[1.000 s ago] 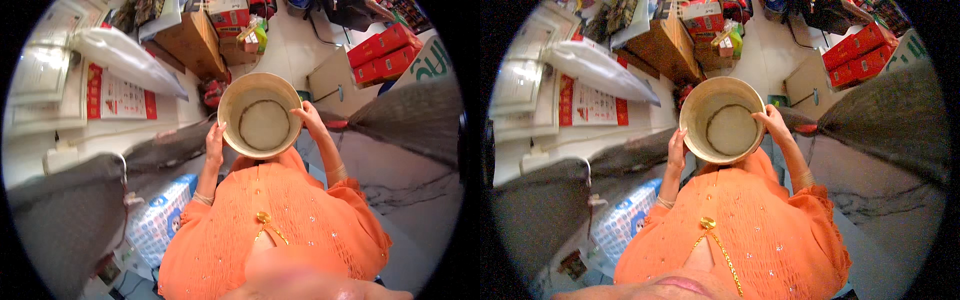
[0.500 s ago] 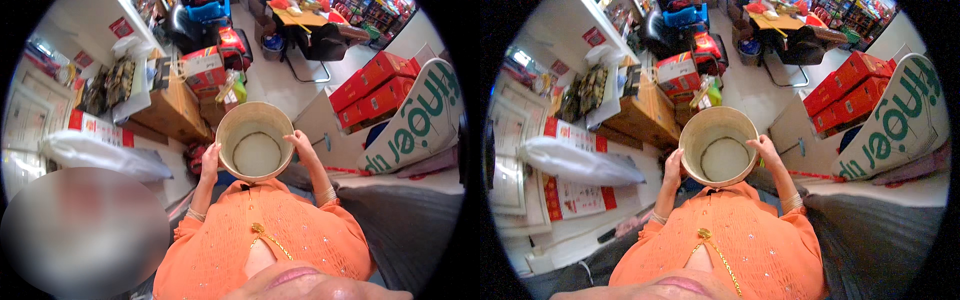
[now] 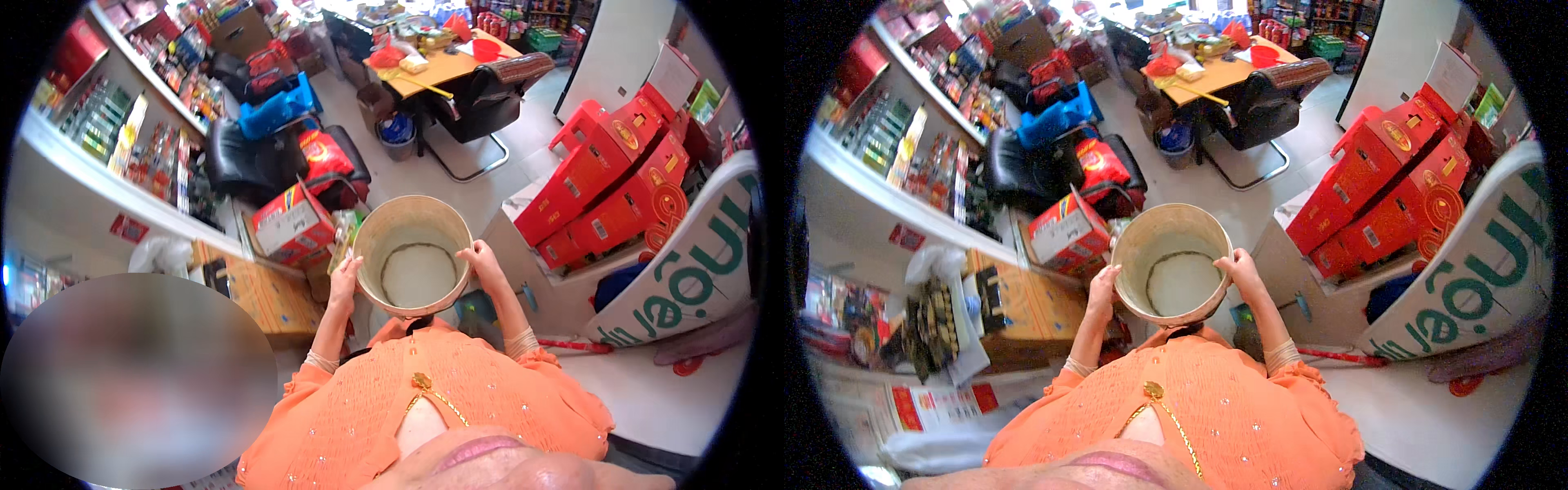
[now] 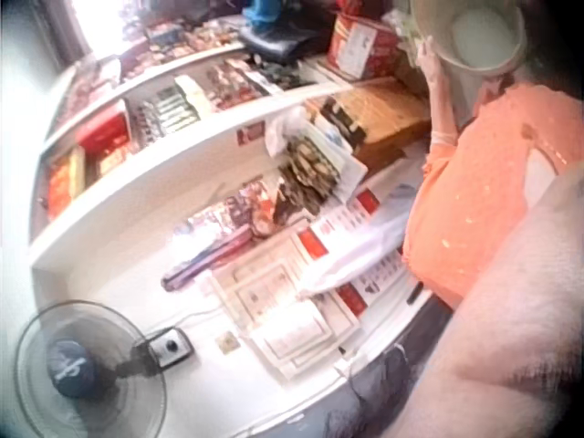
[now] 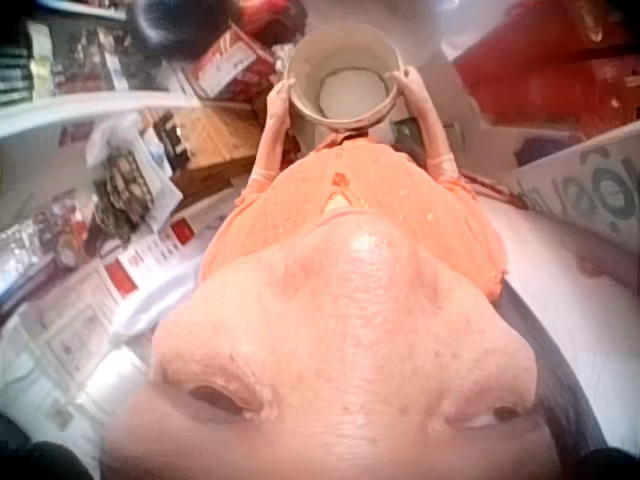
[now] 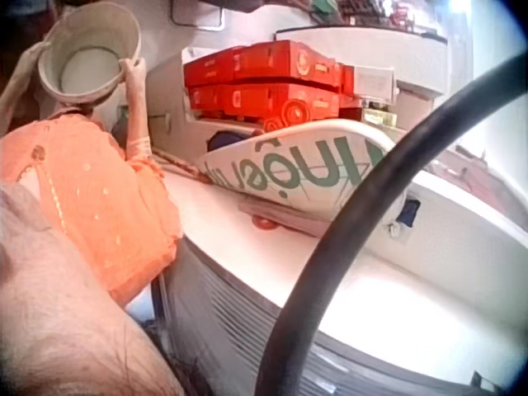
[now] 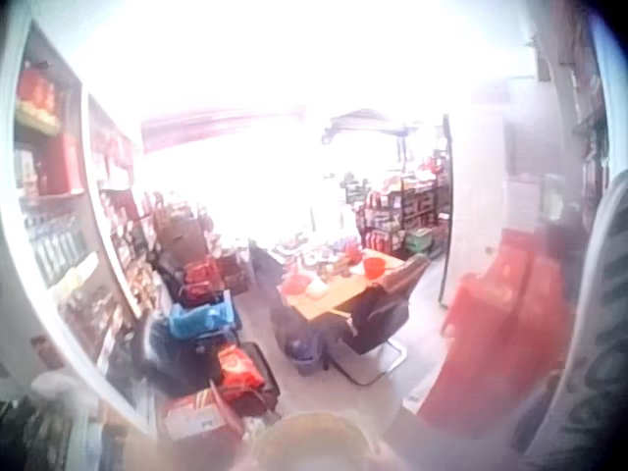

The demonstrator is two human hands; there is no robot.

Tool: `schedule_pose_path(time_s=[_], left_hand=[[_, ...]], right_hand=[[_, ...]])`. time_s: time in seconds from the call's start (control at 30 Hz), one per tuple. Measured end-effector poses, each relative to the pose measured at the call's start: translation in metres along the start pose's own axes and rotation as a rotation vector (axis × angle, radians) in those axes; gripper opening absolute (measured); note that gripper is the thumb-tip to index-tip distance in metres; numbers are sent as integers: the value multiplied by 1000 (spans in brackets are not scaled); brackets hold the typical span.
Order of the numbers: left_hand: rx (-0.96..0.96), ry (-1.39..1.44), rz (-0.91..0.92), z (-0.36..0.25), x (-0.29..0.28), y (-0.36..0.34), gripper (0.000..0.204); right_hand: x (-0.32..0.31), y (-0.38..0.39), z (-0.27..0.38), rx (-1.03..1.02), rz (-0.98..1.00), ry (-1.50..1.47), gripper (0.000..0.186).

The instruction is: The person picks up a bucket from a table, walks outside to pour out dark liquid, then returns inside to rinse the bucket at a sink. After rinsing, the person carries the bucket back to the table and places it down.

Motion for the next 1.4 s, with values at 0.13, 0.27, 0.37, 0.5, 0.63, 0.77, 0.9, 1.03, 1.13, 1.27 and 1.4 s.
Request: schedule_pose_path(time_s=[0.13, 0.27, 0.37, 0.5, 0.63, 0.77, 0.9, 1.03, 1.13, 1.27, 1.4], left_hand=[[-11, -102, 162, -9, 33, -105, 26], [50, -326, 280, -17, 77, -198, 23], [-9, -244, 376, -20, 126, -260, 23], [-79, -378, 493, -24, 178, -330, 28], [-136, -448, 586, -35, 251, -383, 31], [-138, -513, 576, -46, 315, -424, 30], [-95, -617, 691, -66, 390, -464, 35], [-122, -603, 774, -72, 472, -499, 41], [-127, -659, 874, -64, 531, -526, 43], [-153, -641, 981, -79, 620, -550, 49], [-190, -665, 1048, -76, 690, -578, 57]], right_hand=[[-14, -59, -12, 8, -120, -146, 27], [-36, -110, -42, 13, -267, -139, 30], [-58, -141, -44, 25, -360, -170, 37], [-89, -181, -37, 26, -468, -255, 40], [-133, -227, -36, 10, -561, -347, 40], [-177, -268, -31, 12, -665, -381, 37], [-221, -306, -9, 50, -758, -425, 39], [-282, -346, -11, 26, -853, -489, 41], [-327, -365, -1, -50, -971, -473, 39], [-395, -393, 21, -53, -1034, -462, 37], [-462, -426, 42, -74, -1048, -496, 35]])
Point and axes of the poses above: each hand's wrist, its own y-axis away from the middle knuckle, its own x-axis out of the palm, z = x × y, the point moved 7 cm from there along -y, towards the middle knuckle, and after that the axes turned 1 degree about z, right-handed, at the moved point
